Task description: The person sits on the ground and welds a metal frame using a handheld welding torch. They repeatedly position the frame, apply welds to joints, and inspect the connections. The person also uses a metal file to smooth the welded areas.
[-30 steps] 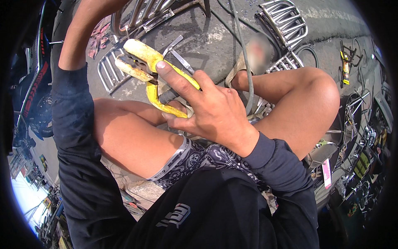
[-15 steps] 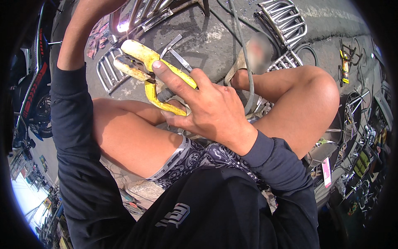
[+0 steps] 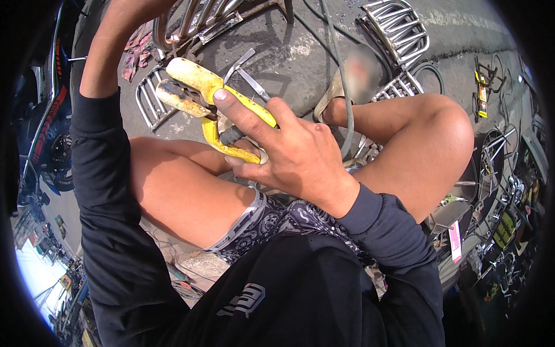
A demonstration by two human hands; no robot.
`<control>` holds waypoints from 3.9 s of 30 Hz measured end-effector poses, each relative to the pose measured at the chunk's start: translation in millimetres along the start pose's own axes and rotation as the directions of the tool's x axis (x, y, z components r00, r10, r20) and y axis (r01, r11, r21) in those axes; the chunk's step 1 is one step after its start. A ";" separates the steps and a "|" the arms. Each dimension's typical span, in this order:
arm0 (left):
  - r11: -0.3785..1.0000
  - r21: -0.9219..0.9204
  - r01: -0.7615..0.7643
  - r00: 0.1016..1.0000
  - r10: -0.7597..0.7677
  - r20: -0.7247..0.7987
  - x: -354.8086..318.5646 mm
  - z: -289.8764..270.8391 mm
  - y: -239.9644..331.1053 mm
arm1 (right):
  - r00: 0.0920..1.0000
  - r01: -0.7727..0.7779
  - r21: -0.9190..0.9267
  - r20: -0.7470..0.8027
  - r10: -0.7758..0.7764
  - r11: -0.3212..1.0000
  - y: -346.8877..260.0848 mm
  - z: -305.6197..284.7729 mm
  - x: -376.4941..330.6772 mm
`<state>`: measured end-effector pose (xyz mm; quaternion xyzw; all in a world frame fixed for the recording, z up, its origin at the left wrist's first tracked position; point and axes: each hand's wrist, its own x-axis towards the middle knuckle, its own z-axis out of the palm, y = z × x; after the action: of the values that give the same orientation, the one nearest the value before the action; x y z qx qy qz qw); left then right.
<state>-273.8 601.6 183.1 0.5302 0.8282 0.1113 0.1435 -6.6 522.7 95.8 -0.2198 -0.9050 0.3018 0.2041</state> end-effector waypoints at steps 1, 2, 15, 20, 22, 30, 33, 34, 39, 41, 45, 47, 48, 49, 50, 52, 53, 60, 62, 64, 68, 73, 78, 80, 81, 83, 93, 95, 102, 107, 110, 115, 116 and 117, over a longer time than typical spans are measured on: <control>1.000 0.007 0.005 1.000 -0.005 0.008 0.5 -0.4 0.1 | 1.000 -0.002 0.010 -0.005 0.002 1.000 -0.2 0.3 0.0; 1.000 0.015 0.010 1.000 -0.010 0.015 0.8 -0.9 0.3 | 1.000 -0.002 0.011 -0.011 0.002 1.000 -0.2 0.9 0.4; 0.997 0.058 -0.053 0.997 0.056 -0.047 -0.8 0.0 1.5 | 1.000 -0.018 0.019 0.017 0.018 1.000 1.6 2.9 2.5; 0.992 0.123 0.003 1.000 -0.005 0.019 -1.2 -5.2 4.1 | 1.000 -0.020 0.038 0.012 0.019 0.999 3.0 4.8 3.0; 0.987 0.147 0.059 0.998 -0.060 0.002 -3.3 -4.3 5.9 | 1.000 -0.024 0.033 0.019 0.023 0.999 3.0 4.8 2.8; 0.979 0.186 0.088 0.996 -0.085 -0.021 -7.3 -6.2 9.6 | 0.998 -0.038 0.007 0.044 0.038 0.999 1.8 2.9 2.7; 0.985 0.160 0.061 0.998 -0.060 -0.013 -4.2 -5.3 5.9 | 0.999 -0.031 -0.002 0.033 0.031 1.000 1.6 2.7 2.9; 0.988 0.146 0.055 0.999 -0.054 -0.007 -2.9 -4.6 4.1 | 0.999 -0.032 0.011 0.035 0.032 0.999 1.5 2.7 2.8; 0.997 0.077 -0.013 1.000 0.013 0.002 3.1 -0.1 -2.5 | 0.989 -0.127 0.084 0.084 0.120 0.988 0.6 2.5 0.0; 0.998 0.050 -0.042 0.999 0.042 0.001 3.6 0.6 -3.1 | 0.994 -0.102 0.090 0.041 0.099 0.991 1.2 4.5 -0.1; 1.000 0.025 -0.014 0.999 0.015 -0.028 2.1 -0.1 -3.6 | 0.999 0.004 0.040 -0.045 -0.002 0.999 5.0 8.2 2.2; 1.000 -0.020 -0.004 1.000 0.003 -0.029 1.5 -1.1 -5.5 | 1.000 -0.005 0.032 -0.029 0.005 0.999 5.3 7.8 2.2; 1.000 0.017 -0.004 1.000 0.004 -0.030 1.7 -2.2 -6.9 | 1.000 -0.006 0.028 -0.020 0.007 1.000 5.2 7.6 2.3; 0.998 0.055 -0.004 1.000 0.005 -0.031 2.2 -3.4 -8.5 | 1.000 -0.012 0.026 -0.015 0.012 1.000 5.0 7.1 2.3; 0.996 0.093 -0.003 1.000 0.006 -0.031 2.9 -3.7 -10.0 | 1.000 -0.017 0.024 -0.011 0.017 1.000 4.7 6.8 2.5; 0.996 0.083 -0.032 0.998 0.036 -0.050 3.9 -3.1 -12.7 | 1.000 -0.021 0.018 -0.002 0.021 1.000 4.1 5.7 2.9; 0.996 0.078 -0.047 0.997 0.052 -0.060 4.2 -2.3 -13.8 | 1.000 -0.018 0.013 0.004 0.018 1.000 4.1 5.3 3.1; 0.999 -0.004 -0.050 0.996 0.050 -0.072 4.3 -1.6 -16.4 | 0.999 -0.029 0.029 0.015 0.028 0.999 3.4 7.8 4.7; 0.997 0.071 -0.023 0.998 0.027 -0.063 4.4 -4.1 -15.5 | 0.999 -0.030 0.033 0.020 0.030 0.999 3.4 8.1 5.0; 0.996 0.088 -0.002 0.999 0.007 -0.051 3.6 -6.0 -13.0 | 0.996 -0.070 0.041 0.064 0.067 0.997 3.0 7.4 4.7; 0.995 -0.090 0.040 0.993 -0.049 -0.105 -4.9 -3.5 -4.1 | 0.979 -0.151 0.058 0.149 0.141 0.987 1.6 5.7 3.0; 0.990 -0.058 0.129 0.990 -0.132 -0.039 -7.2 -7.0 0.2 | 0.986 -0.121 0.056 0.124 0.114 0.991 3.0 8.2 2.9; 0.999 0.019 0.050 0.996 -0.049 -0.080 -2.2 -6.0 -6.0 | 0.998 -0.036 0.025 0.055 0.035 0.999 5.2 10.2 3.7; 1.000 0.000 0.031 0.996 -0.031 -0.083 -3.7 -4.2 -7.3 | 0.997 -0.045 0.031 0.063 0.043 0.999 4.9 9.6 3.6; 0.999 0.021 -0.026 0.988 0.029 -0.154 -6.9 -0.4 -8.0 | 0.996 -0.052 0.015 0.074 0.050 0.999 4.6 9.1 3.5; 0.995 0.051 -0.089 0.967 0.098 -0.235 -11.7 4.9 -8.1 | 0.987 -0.115 0.073 0.117 0.106 0.991 3.7 7.9 3.1; 1.000 -0.015 -0.022 0.996 0.021 -0.085 6.4 -4.0 -23.4 | 0.980 -0.155 0.078 0.136 0.144 0.985 3.5 8.9 2.4; 0.999 -0.042 -0.028 0.995 0.024 -0.100 6.4 -1.8 -26.2 | 0.984 -0.143 0.083 0.122 0.133 0.986 4.6 9.9 2.2; 0.998 -0.056 -0.021 0.996 0.016 -0.087 5.9 -4.2 -26.9 | 1.000 -0.015 0.042 0.011 0.015 0.999 9.6 17.6 3.8; 0.999 -0.021 -0.036 0.995 0.034 -0.091 2.1 -6.5 -16.3 | 0.998 -0.037 0.025 0.045 0.036 0.999 8.3 16.3 5.0; 0.992 0.012 0.126 0.990 -0.124 -0.073 4.5 -4.6 -11.1 | 0.986 -0.121 0.054 0.126 0.113 0.991 7.5 12.8 5.8; 1.000 -0.010 -0.029 0.995 0.028 -0.092 -1.2 -6.7 -18.7 | 0.981 -0.143 0.097 0.147 0.128 0.985 7.2 13.1 6.7; 1.000 0.006 -0.002 0.996 0.002 -0.085 0.8 -7.1 -18.5 | 0.980 -0.143 0.092 0.151 0.128 0.985 7.4 13.0 6.1; 0.996 -0.010 0.090 0.992 -0.090 -0.084 3.7 -5.8 -15.6 | 0.980 -0.143 0.087 0.155 0.128 0.986 7.6 13.2 5.4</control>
<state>-290.5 598.4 182.8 0.4866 0.8563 0.1297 0.1151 -15.6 524.9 82.6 -0.2474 -0.8847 0.3746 0.1253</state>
